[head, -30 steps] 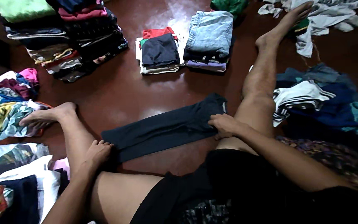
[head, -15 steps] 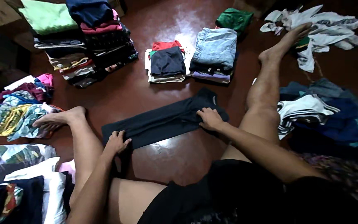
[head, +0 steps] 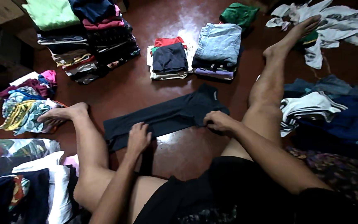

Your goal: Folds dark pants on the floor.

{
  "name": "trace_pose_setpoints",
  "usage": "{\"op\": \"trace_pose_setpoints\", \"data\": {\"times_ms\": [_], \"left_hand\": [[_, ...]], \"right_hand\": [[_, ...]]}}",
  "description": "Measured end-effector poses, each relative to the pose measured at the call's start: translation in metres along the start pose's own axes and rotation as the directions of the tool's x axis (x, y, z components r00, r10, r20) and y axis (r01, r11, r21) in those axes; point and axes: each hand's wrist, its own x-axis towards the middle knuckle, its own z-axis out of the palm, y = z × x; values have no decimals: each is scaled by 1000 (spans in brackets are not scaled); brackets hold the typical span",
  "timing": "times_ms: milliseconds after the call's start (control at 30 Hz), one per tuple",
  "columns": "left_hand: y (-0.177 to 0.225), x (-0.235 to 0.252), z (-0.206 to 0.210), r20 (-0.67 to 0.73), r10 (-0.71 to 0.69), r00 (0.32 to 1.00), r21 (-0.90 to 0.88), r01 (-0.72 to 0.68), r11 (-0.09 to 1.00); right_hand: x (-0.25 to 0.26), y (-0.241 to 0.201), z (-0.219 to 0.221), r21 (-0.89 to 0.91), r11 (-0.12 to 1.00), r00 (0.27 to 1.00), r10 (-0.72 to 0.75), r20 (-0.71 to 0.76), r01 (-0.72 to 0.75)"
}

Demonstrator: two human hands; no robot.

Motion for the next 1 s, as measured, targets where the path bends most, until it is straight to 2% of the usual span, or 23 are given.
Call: {"op": "trace_pose_setpoints", "data": {"times_ms": [100,167,233,367,467,500,533,567,600,633,667,700,733,767,800,833,900,933,1000], "left_hand": [[53,28,40,-157,247,956,-95,-264,960],[94,52,53,-204,330,922,-125,-359,925],[120,76,61,-209,391,896,-102,-417,903],[125,105,71,-241,520,820,23,-530,847],[112,94,79,-354,538,765,110,-538,836],[114,80,76,-328,518,790,125,-507,853],[125,59,58,-178,448,876,118,-433,894],[149,37,21,161,264,951,80,-279,957],[155,30,13,264,169,950,10,-178,984],[145,28,31,153,156,976,-97,-142,985],[130,34,61,-27,131,991,-184,-134,974],[127,37,76,-111,53,992,-282,-83,956],[135,34,70,-89,-58,994,-393,18,919],[151,29,52,-10,-157,988,-449,136,883],[166,26,35,59,-222,973,-455,224,862],[172,30,33,60,-252,966,-443,252,861],[159,53,72,-123,-229,966,-407,161,899],[151,65,88,-165,-213,963,-413,129,901],[146,75,95,-128,-211,969,-502,120,856]], "right_hand": [[1,4,-6,107,959,945,280,-171,-264],[5,3,-6,173,866,842,497,-210,-469],[11,6,1,220,772,747,634,-200,-597],[20,8,1,313,683,667,724,-175,-660],[19,16,-7,473,644,672,728,-136,-602],[17,18,-10,503,636,679,724,-123,-586],[14,19,-13,521,637,689,714,-123,-568],[12,19,-15,531,643,697,705,-129,-552],[11,18,-17,530,647,699,702,-133,-549],[10,16,-18,528,644,695,706,-132,-554],[9,14,-18,520,639,691,713,-122,-567],[9,12,-16,499,642,693,713,-108,-583],[9,10,-13,471,655,701,706,-103,-591],[10,9,-8,435,675,709,697,-109,-596],[12,10,-2,404,697,719,684,-125,-593],[14,12,2,377,720,734,665,-138,-582],[14,14,2,343,772,774,611,-166,-535],[13,14,0,337,796,794,579,-184,-502],[8,13,-1,344,840,830,509,-229,-420]]}}
